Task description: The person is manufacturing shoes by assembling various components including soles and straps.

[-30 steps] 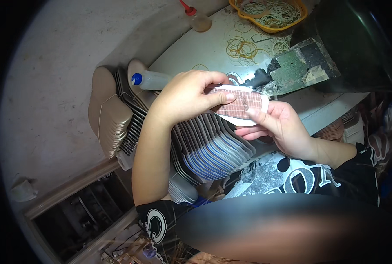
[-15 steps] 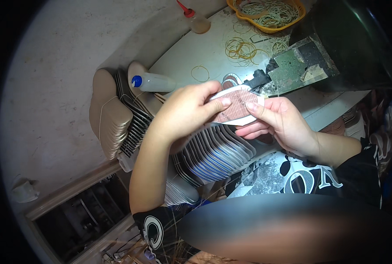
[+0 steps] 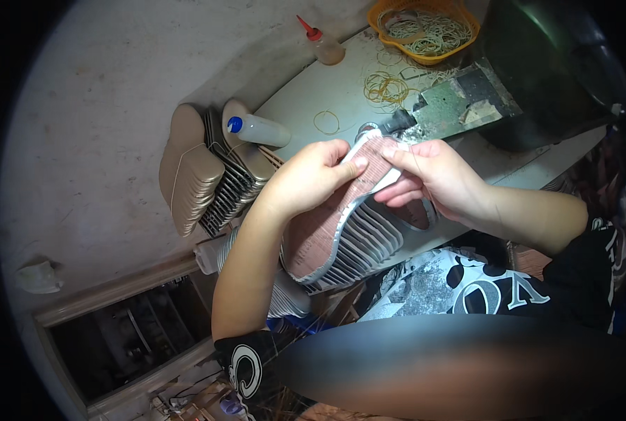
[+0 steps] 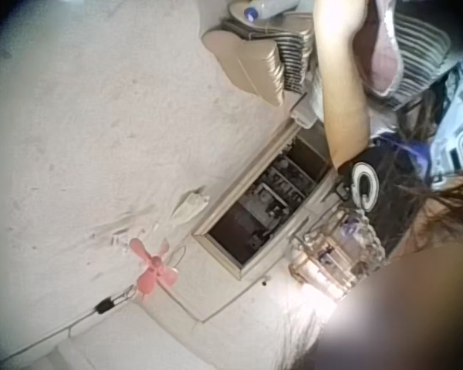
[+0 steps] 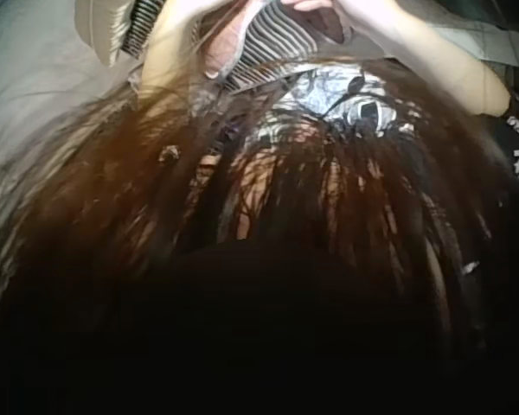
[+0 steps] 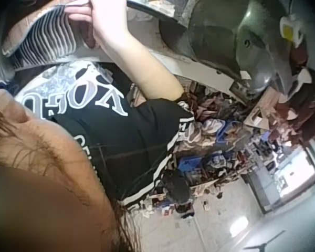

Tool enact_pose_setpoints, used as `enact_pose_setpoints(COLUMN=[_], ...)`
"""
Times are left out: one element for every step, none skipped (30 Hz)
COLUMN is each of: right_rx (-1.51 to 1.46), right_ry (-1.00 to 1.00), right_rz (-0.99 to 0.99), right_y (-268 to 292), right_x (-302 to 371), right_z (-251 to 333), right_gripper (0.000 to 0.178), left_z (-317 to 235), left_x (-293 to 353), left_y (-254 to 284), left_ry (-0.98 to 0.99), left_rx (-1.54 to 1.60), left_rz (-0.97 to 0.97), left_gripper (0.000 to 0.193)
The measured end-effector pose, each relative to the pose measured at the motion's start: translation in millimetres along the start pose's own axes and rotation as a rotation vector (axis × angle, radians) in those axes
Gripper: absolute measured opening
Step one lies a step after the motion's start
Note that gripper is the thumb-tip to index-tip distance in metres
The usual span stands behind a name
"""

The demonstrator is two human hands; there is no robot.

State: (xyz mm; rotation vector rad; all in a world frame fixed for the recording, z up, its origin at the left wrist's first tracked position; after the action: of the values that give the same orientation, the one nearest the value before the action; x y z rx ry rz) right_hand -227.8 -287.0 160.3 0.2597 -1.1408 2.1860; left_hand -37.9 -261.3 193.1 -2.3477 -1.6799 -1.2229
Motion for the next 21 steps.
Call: enact_pose_setpoints(right_rx=[0.025, 0.050, 0.070, 0.073, 0.104, 0.143, 0.155, 0.201, 0.200, 0.232, 0.217, 0.221, 0.227, 0.220, 0.185, 0.150, 0.122, 0.127, 0.111, 0.097, 0.122], right_ry=[0.007, 0.044, 0.063, 0.047, 0.047, 0.053, 0.064, 0.052, 0.047, 0.031, 0.038, 0.051, 0.071, 0.065, 0.092, 0.140, 0.148, 0.121, 0.130, 0.146, 0.151], right_rz=[0.002, 0.004, 0.007, 0.012, 0.001, -0.017, -0.004, -0.032, 0.000, -0.053, 0.002, -0.007, -0.022, -0.020, -0.009, -0.004, 0.003, -0.012, 0.009, 0.015, 0.036], right_y=[0.8, 1.8, 2.5, 4.3, 6.1, 7.8, 8.4, 11.0, 11.3, 13.8, 12.4, 12.9, 13.3, 13.0, 12.5, 12.3, 12.6, 13.6, 13.7, 14.5, 15.6], right_x=[-1.0, -1.4, -2.3, -3.2, -2.9, -5.5, -5.0, -6.1, -5.1, -5.5, -5.3, -5.5, -6.0, -6.7, -8.9, -9.6, -11.3, -12.2, -12.9, -12.1, -8.5], right_z=[-1.3, -1.2, -1.6, -1.9, -0.9, 0.2, 2.1, 3.3, 4.7, 4.9, 5.0, 4.9, 4.0, 2.6, 1.5, 1.2, -0.4, -2.2, -1.9, -1.5, 0.1], right_gripper=[0.033, 0.033, 0.031, 0.031, 0.030, 0.029, 0.028, 0.027, 0.027, 0.027, 0.027, 0.027, 0.027, 0.027, 0.026, 0.026, 0.025, 0.025, 0.024, 0.024, 0.025], left_z=[4.1, 6.7, 8.8, 10.2, 11.4, 12.4, 12.5, 13.9, 13.5, 13.2, 12.4, 11.1, 10.3, 8.4, 8.4, 7.0, 6.6, 5.3, 3.2, 2.6, 0.7], left_x=[0.2, 0.8, 1.2, 1.6, 2.7, 2.6, 3.0, 3.4, 4.8, 4.8, 4.7, 4.8, 5.0, 5.2, 5.6, 6.3, 5.6, 5.3, 4.8, 4.5, 3.8], left_y=[-3.3, -7.3, -11.7, -15.7, -19.3, -21.9, -27.0, -31.1, -32.5, -34.3, -35.1, -36.0, -36.4, -37.7, -36.2, -35.6, -38.9, -39.4, -40.2, -40.5, -40.9], left_ry=[0.013, 0.013, 0.005, -0.005, 0.037, 0.041, 0.086, 0.130, 0.173, 0.172, 0.161, 0.136, 0.119, 0.088, 0.094, 0.086, 0.098, 0.080, 0.048, 0.063, 0.083], left_rx=[0.094, 0.089, 0.163, 0.243, 0.226, 0.218, 0.301, 0.387, 0.369, 0.369, 0.399, 0.442, 0.488, 0.564, 0.523, 0.507, 0.497, 0.526, 0.569, 0.557, 0.528], left_rz=[-0.008, -0.012, -0.017, -0.022, -0.047, -0.060, -0.030, 0.003, 0.057, 0.053, 0.010, -0.014, -0.020, -0.028, -0.059, -0.095, -0.071, -0.122, -0.143, -0.175, -0.164], left_gripper=[0.036, 0.036, 0.032, 0.028, 0.028, 0.028, 0.027, 0.027, 0.026, 0.026, 0.026, 0.026, 0.026, 0.026, 0.026, 0.027, 0.027, 0.029, 0.031, 0.031, 0.033])
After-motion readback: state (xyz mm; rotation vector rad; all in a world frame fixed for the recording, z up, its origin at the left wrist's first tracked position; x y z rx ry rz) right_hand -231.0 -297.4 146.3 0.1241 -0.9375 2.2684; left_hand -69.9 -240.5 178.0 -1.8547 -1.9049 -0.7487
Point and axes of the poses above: each hand's wrist, its own x-axis away from the middle knuckle, its own y-axis out of the back of the hand, z = x × y, the point moved 3 cm from there along -x, towards the middle knuckle
